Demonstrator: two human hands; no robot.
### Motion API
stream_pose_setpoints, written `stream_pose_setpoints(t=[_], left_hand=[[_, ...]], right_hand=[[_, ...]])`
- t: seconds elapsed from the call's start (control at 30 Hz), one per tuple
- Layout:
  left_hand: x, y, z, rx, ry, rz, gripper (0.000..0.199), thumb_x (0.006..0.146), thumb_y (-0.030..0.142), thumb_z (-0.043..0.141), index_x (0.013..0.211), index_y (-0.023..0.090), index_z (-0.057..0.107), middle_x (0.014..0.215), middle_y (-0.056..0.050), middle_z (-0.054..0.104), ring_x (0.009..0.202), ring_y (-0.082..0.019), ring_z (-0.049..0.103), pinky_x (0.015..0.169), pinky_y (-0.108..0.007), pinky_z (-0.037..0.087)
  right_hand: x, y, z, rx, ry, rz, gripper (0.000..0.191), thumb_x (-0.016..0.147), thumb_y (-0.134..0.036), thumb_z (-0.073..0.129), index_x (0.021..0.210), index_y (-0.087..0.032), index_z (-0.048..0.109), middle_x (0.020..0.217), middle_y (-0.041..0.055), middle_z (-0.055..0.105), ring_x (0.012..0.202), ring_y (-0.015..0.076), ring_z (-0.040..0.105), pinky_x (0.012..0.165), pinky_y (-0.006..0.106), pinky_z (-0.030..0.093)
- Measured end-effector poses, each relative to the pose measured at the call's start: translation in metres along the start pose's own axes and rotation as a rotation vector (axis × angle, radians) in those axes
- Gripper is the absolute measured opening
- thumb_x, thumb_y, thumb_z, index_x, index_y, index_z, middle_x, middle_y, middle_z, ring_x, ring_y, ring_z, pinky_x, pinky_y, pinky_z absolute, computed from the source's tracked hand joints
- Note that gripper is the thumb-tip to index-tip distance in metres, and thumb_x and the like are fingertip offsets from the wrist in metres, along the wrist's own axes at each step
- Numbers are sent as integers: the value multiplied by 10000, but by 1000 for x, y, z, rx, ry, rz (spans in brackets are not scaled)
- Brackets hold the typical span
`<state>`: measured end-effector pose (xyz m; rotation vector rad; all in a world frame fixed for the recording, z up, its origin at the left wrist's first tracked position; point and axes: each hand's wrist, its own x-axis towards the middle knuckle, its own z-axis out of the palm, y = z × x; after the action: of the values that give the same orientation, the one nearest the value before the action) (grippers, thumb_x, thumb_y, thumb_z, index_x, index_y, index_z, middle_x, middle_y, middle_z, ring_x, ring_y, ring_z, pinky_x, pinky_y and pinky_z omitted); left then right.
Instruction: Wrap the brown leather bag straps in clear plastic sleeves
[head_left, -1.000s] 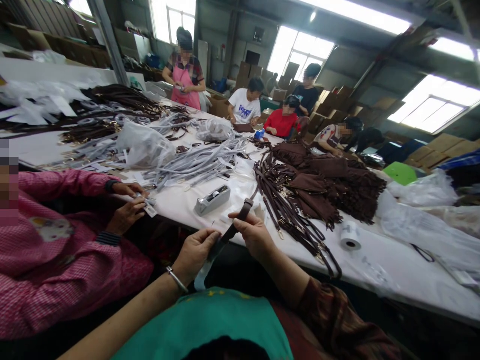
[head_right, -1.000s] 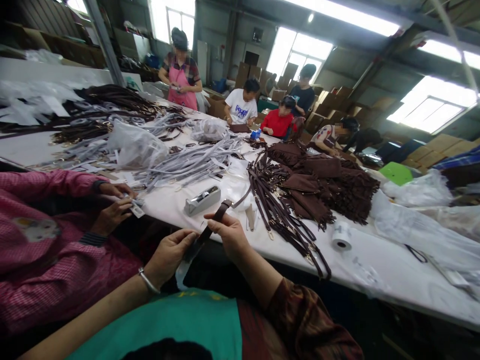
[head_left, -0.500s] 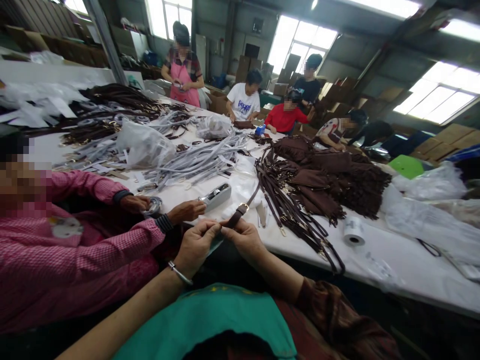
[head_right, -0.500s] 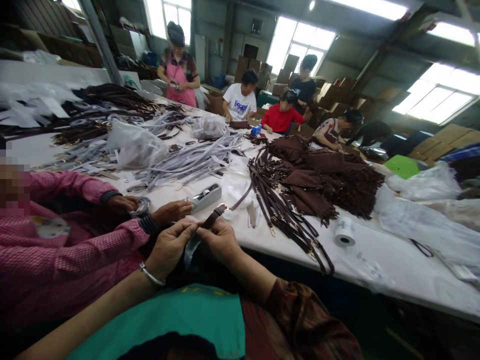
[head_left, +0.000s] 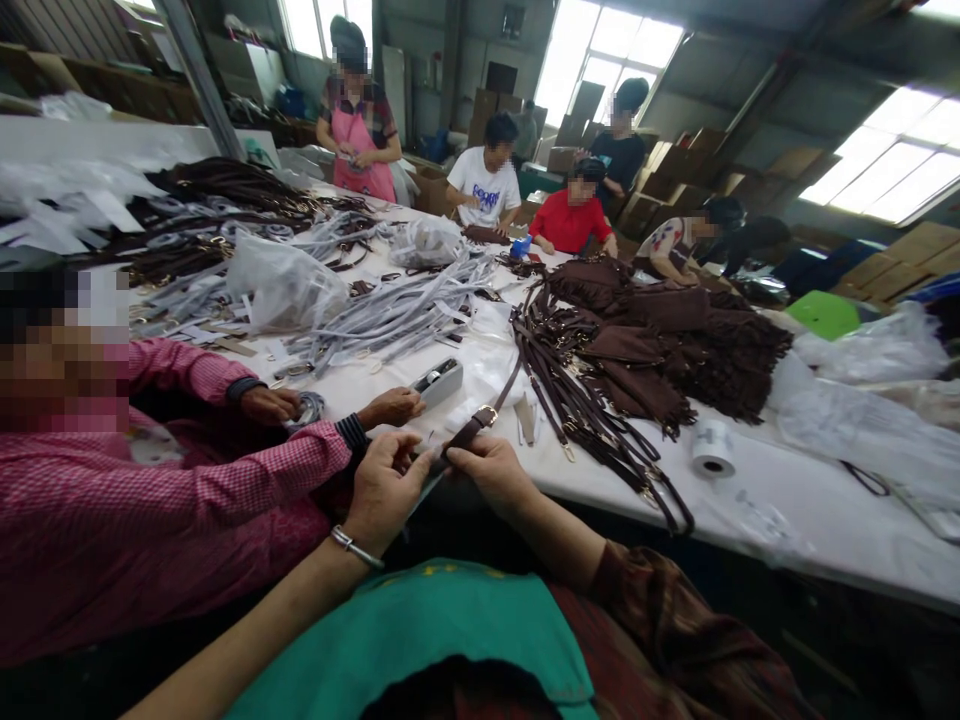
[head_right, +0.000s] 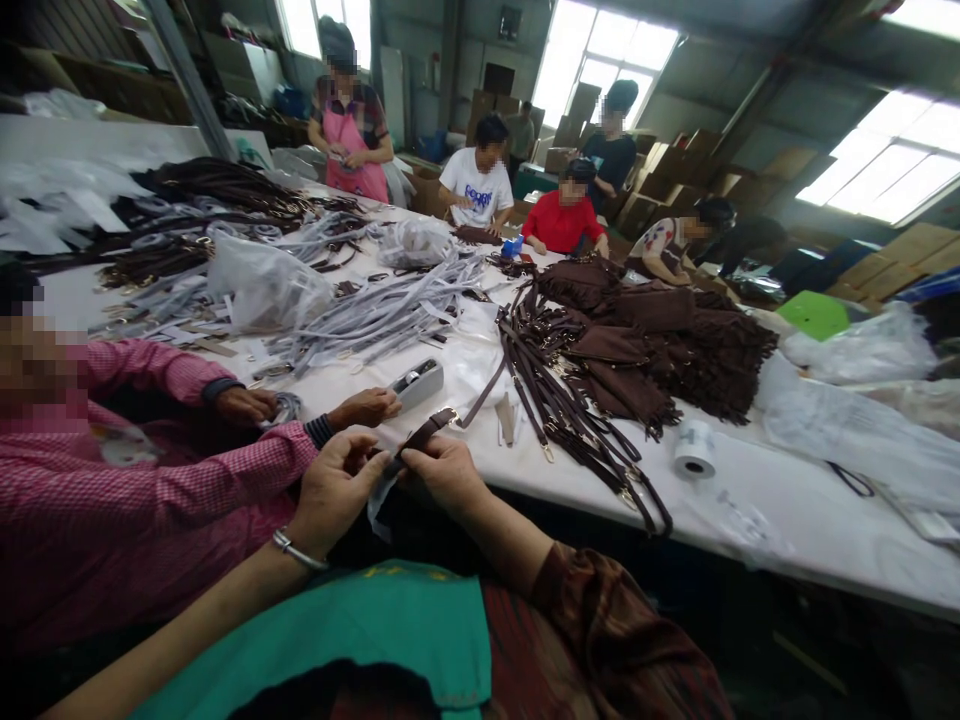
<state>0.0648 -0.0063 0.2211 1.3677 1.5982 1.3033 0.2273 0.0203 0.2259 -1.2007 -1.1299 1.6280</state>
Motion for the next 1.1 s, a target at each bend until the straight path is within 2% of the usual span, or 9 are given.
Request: stream_pose_setpoints(t=[0.03, 0.1, 0.2, 0.27, 0.47, 0.63, 0.77, 0.97, 1.1], left_hand=[[-1, -1, -1, 40, -15, -16, 262, 723, 402, 765, 870, 200, 685, 723, -9, 625, 622, -150, 551, 590, -247, 432], [-5, -1, -4, 65, -128, -65, 259, 764, 447, 721, 799, 198, 659, 657, 0, 612, 591, -147, 547, 555, -242, 412], [-9, -1, -3, 18, -250, -158, 322, 755, 504, 716, 791, 189, 656, 675, -11, 642, 607, -157, 579, 545, -240, 426], [-10, -2, -2, -48, -248, -234, 369, 722, 528, 738, 798, 176, 656, 691, -22, 658, 608, -163, 593, 539, -241, 445], [-10, -5, -1, -225, -197, -410, 430, 705, 560, 737, 797, 147, 662, 749, -60, 702, 670, -184, 653, 575, -257, 534], [-10, -9, 0, -235, -191, -452, 387, 671, 483, 769, 825, 139, 684, 753, -66, 703, 649, -185, 656, 524, -247, 529], [-10, -11, 3, -243, -169, -489, 314, 628, 404, 790, 753, 134, 690, 642, -31, 664, 535, -140, 600, 466, -215, 472], [-13, -1, 4, -420, -183, -643, 288, 590, 340, 795, 722, 132, 645, 616, -2, 621, 524, -105, 567, 495, -209, 461], [-15, 6, 4, -476, -214, -671, 263, 583, 294, 785, 704, 135, 614, 612, 14, 592, 523, -90, 552, 508, -202, 449]], right_hand=[[1, 2, 0, -30, 17, -27, 249, 701, -372, 732, 762, -131, 738, 605, 39, 678, 545, 153, 602, 568, 279, 486], [2, 5, 1, -105, 45, -107, 202, 730, -343, 712, 755, -145, 745, 646, 45, 693, 591, 167, 618, 592, 285, 491], [1, 9, 4, -204, 70, -243, 133, 742, -281, 706, 799, -177, 767, 794, 47, 733, 753, 199, 657, 729, 311, 513], [-1, 9, 6, -207, 54, -264, 129, 748, -267, 700, 817, -185, 771, 827, 43, 738, 798, 207, 661, 774, 322, 511], [-6, 14, 7, -95, -44, -175, 218, 798, -345, 648, 782, -154, 751, 745, 50, 711, 697, 192, 637, 681, 311, 504], [-9, 21, 9, -334, -4, -377, 246, 854, -314, 600, 698, -174, 729, 704, 48, 670, 700, 184, 592, 685, 305, 469], [-13, 20, 10, -494, -26, -538, 210, 885, -276, 562, 847, -212, 759, 855, 70, 695, 840, 213, 614, 797, 336, 473], [-12, 27, 8, -532, 17, -551, 190, 882, -269, 574, 874, -223, 757, 869, 85, 674, 870, 225, 603, 825, 344, 471], [-8, 29, 5, -597, -3, -569, 229, 909, -269, 527, 905, -208, 748, 913, 104, 655, 895, 230, 598, 842, 363, 477]])
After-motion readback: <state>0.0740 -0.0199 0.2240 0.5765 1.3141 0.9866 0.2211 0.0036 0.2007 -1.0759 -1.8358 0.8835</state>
